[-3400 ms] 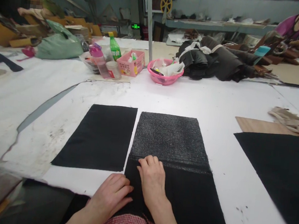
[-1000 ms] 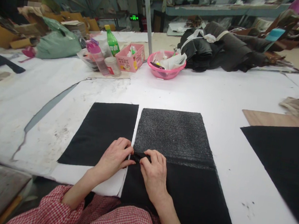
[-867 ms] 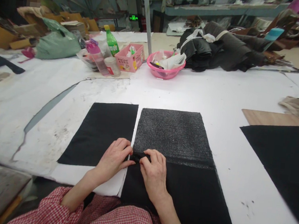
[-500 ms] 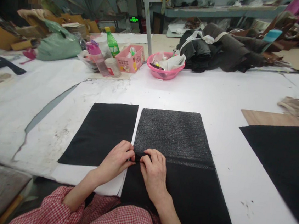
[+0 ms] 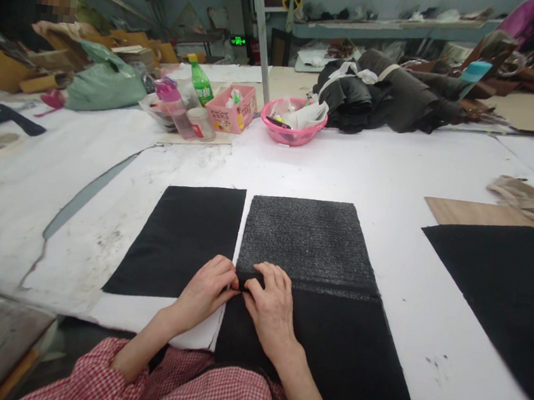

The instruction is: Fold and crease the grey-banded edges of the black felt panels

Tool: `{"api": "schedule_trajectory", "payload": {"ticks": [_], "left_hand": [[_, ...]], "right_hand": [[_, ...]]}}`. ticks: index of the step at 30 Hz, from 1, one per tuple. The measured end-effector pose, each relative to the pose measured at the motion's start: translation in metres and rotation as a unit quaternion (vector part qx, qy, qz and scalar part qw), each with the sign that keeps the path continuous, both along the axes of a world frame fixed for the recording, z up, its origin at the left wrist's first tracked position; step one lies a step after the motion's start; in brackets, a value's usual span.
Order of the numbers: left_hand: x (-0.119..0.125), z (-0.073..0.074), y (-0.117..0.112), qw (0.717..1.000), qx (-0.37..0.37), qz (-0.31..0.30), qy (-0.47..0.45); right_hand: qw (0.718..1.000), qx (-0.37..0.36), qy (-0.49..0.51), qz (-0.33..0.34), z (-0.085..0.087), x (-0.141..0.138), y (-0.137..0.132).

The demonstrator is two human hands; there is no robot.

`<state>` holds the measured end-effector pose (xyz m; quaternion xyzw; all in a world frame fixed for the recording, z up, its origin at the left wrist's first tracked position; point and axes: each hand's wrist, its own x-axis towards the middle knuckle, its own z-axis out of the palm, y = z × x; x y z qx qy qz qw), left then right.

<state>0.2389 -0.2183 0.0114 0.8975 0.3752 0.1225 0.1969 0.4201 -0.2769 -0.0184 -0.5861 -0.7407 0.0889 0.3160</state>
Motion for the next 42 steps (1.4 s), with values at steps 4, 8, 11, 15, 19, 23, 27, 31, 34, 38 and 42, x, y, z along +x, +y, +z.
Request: {"api": "schedule_trajectory", "payload": {"ticks": [4,8,11,15,19,23,27,31,34,38,42], "left_hand": [[0.000,0.001,-0.001,1.000,-0.005,0.001,0.001],[0.000,0.000,0.000,1.000,-0.007,-0.001,-0.007],[-0.001,-0.001,-0.001,1.000,-0.006,0.002,-0.014],[-0.002,-0.002,-0.003,1.000,-0.004,0.009,-0.015],[-0.002,-0.004,-0.004,1.000,0.001,0.013,-0.012],[-0.001,-0.005,-0.004,1.000,0.001,0.013,-0.008],[-0.001,-0.004,-0.004,1.000,-0.003,0.009,-0.009],[-0.001,-0.004,-0.005,1.000,-0.011,0.006,-0.009],[-0.001,-0.004,-0.005,1.000,-0.016,0.003,-0.011],[0.000,-0.004,-0.005,1.000,-0.019,0.008,-0.010],[0.000,-0.005,-0.005,0.999,-0.027,0.017,-0.006]], "right_hand": [[1.000,-0.003,-0.018,-0.017,-0.001,0.000,0.001],[0.999,-0.001,-0.033,-0.031,-0.004,0.001,0.001],[0.998,-0.003,-0.037,-0.047,-0.005,0.001,0.001],[0.999,-0.003,-0.025,-0.046,-0.005,0.001,0.000],[1.000,-0.001,-0.015,-0.006,-0.003,0.001,-0.001],[1.000,-0.005,-0.014,-0.007,-0.004,0.001,-0.001],[1.000,-0.006,-0.018,-0.019,-0.003,0.002,0.001],[1.000,-0.008,-0.023,-0.017,-0.001,0.003,0.003],[0.999,-0.013,-0.030,-0.021,-0.001,0.007,0.005],[0.999,-0.014,-0.045,-0.018,0.002,0.014,0.006],[0.998,-0.012,-0.061,-0.015,0.006,0.022,0.007]]}}
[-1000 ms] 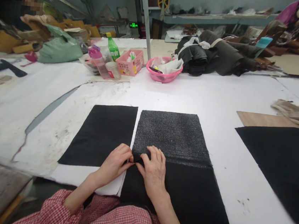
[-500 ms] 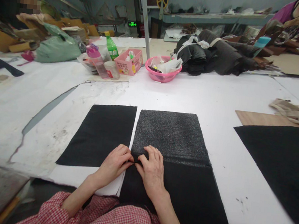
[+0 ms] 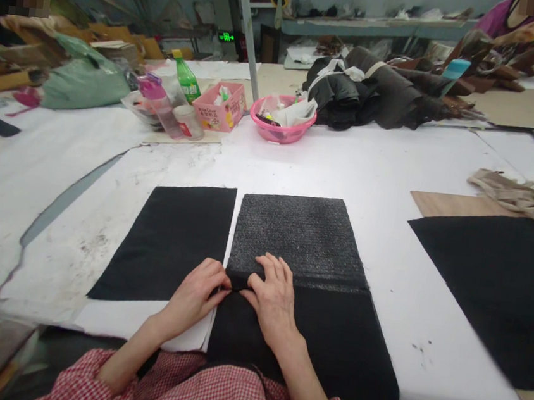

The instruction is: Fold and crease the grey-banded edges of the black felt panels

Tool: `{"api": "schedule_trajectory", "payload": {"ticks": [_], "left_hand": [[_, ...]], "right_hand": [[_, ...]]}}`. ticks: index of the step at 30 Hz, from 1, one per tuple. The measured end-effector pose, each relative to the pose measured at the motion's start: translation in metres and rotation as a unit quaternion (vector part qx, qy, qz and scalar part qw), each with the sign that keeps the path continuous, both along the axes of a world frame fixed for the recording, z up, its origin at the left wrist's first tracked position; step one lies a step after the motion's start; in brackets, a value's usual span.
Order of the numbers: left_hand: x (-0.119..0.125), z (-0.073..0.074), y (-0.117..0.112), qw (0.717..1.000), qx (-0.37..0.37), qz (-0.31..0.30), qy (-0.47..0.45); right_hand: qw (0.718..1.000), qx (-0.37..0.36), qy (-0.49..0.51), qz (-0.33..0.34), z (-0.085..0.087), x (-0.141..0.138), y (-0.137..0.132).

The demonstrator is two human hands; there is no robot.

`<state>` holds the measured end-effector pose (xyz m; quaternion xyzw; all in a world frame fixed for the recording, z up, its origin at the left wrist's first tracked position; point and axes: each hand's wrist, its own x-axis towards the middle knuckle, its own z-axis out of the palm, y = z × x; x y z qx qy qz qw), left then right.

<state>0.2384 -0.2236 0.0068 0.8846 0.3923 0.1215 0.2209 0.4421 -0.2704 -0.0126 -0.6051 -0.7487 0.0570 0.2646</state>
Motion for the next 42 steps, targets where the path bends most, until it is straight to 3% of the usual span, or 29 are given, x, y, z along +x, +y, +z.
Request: {"api": "schedule_trajectory", "payload": {"ticks": [13,30,33,35,37,39,42], "left_hand": [[0.001,0.001,0.001,1.000,-0.012,0.001,-0.007],[-0.001,-0.006,0.004,0.999,-0.018,-0.030,-0.020],[-0.001,-0.005,0.004,0.999,-0.018,-0.029,-0.018],[-0.001,-0.003,0.003,0.999,-0.019,-0.026,-0.014],[0.000,-0.001,0.003,1.000,-0.019,-0.024,-0.006],[0.000,0.002,0.003,1.000,-0.017,-0.022,0.003],[0.000,0.004,0.005,1.000,-0.014,-0.020,0.014]], "right_hand": [[0.999,-0.011,-0.049,-0.004,0.006,0.069,-0.012],[0.969,-0.027,-0.217,-0.117,0.010,0.243,-0.083],[0.961,-0.015,-0.230,-0.155,0.011,0.262,-0.092],[0.958,0.005,-0.211,-0.191,0.013,0.259,-0.091],[0.968,0.017,-0.152,-0.200,0.016,0.236,-0.081],[0.985,0.008,-0.061,-0.158,0.019,0.195,-0.065],[0.997,-0.034,0.050,-0.041,0.023,0.117,-0.038]]}}
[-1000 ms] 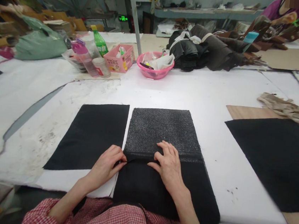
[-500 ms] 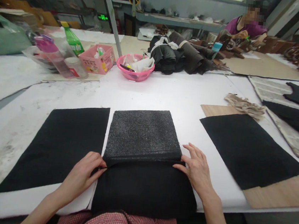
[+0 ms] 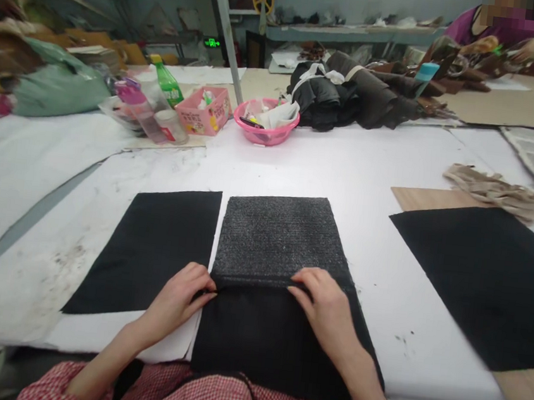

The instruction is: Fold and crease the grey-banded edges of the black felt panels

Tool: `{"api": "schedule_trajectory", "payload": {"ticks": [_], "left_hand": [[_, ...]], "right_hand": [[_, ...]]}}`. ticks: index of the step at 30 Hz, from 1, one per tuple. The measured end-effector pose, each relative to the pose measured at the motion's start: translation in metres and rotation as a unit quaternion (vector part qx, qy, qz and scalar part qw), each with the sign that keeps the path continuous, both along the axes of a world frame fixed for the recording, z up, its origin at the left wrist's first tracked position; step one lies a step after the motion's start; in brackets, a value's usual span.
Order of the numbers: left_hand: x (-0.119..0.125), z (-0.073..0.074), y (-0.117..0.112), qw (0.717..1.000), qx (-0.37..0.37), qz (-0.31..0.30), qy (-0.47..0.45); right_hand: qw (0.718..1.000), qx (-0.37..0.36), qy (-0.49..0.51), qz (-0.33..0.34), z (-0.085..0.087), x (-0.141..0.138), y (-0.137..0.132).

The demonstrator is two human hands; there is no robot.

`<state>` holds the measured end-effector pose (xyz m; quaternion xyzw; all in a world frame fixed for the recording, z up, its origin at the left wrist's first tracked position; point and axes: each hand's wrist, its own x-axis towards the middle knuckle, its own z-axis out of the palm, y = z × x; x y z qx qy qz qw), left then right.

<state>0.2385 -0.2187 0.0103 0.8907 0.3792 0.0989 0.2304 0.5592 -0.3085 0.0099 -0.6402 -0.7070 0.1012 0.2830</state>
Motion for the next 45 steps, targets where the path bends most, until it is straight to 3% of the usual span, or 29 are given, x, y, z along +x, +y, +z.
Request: {"api": "schedule_trajectory", "payload": {"ticks": [4,8,18,25,37,45], "left_hand": [[0.000,-0.001,0.001,1.000,0.003,0.002,0.000],[-0.002,-0.003,0.001,1.000,0.002,0.008,-0.010],[-0.003,-0.011,0.001,0.995,-0.005,0.036,-0.094],[-0.001,-0.022,-0.001,0.984,0.041,0.044,-0.165],[-0.008,-0.029,-0.004,0.985,0.157,-0.019,-0.071],[-0.007,-0.031,-0.001,0.980,0.187,-0.039,-0.057]], "right_hand": [[0.993,-0.016,-0.013,0.119,-0.003,-0.081,0.027],[0.989,-0.006,-0.040,0.144,-0.013,-0.108,0.040],[0.990,0.009,0.002,0.139,-0.031,-0.110,0.043],[0.991,0.021,-0.005,0.133,-0.034,-0.110,0.042],[0.988,0.003,0.014,0.153,-0.034,-0.107,0.042],[0.989,0.003,0.006,0.150,-0.036,-0.108,0.044]]}}
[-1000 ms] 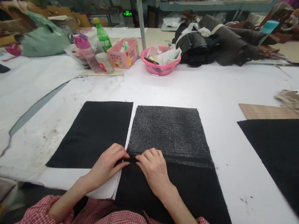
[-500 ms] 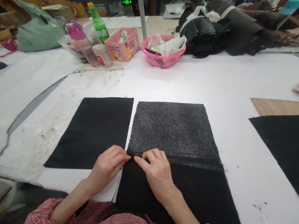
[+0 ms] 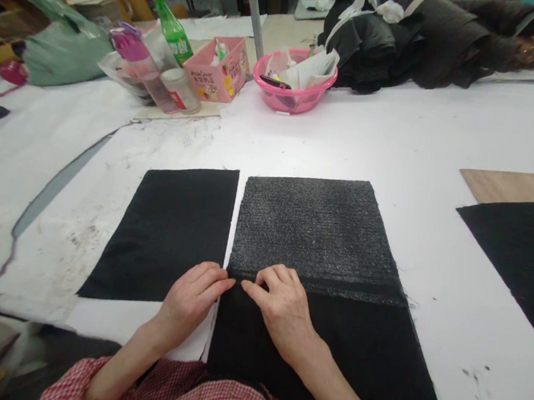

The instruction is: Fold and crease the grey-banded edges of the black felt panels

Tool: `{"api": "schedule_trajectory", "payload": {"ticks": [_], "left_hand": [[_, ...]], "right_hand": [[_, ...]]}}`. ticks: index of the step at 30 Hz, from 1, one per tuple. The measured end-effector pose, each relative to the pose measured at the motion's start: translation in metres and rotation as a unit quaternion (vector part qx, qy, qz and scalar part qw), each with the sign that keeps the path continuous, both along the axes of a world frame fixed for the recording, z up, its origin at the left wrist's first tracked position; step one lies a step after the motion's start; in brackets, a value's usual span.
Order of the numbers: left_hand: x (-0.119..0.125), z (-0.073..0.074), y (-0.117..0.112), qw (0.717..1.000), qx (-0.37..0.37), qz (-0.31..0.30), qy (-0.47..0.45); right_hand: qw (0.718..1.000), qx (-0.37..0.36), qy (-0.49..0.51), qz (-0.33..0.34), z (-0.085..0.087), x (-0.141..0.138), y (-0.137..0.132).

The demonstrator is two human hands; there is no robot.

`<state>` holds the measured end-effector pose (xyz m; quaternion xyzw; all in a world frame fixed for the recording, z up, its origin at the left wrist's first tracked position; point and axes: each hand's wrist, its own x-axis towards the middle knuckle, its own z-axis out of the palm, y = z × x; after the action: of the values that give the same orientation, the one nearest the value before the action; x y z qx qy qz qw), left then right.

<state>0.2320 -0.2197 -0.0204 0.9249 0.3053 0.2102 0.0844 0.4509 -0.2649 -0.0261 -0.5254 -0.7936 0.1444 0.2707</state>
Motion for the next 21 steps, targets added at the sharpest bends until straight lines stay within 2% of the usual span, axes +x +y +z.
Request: {"api": "schedule_trajectory", "payload": {"ticks": [21], "left_hand": [[0.0003,0.0025,-0.0012,0.999,0.031,-0.006,0.037]], "right_hand": [[1.000,0.014,-0.025,0.001,0.0012,-0.0001,-0.0012]]}}
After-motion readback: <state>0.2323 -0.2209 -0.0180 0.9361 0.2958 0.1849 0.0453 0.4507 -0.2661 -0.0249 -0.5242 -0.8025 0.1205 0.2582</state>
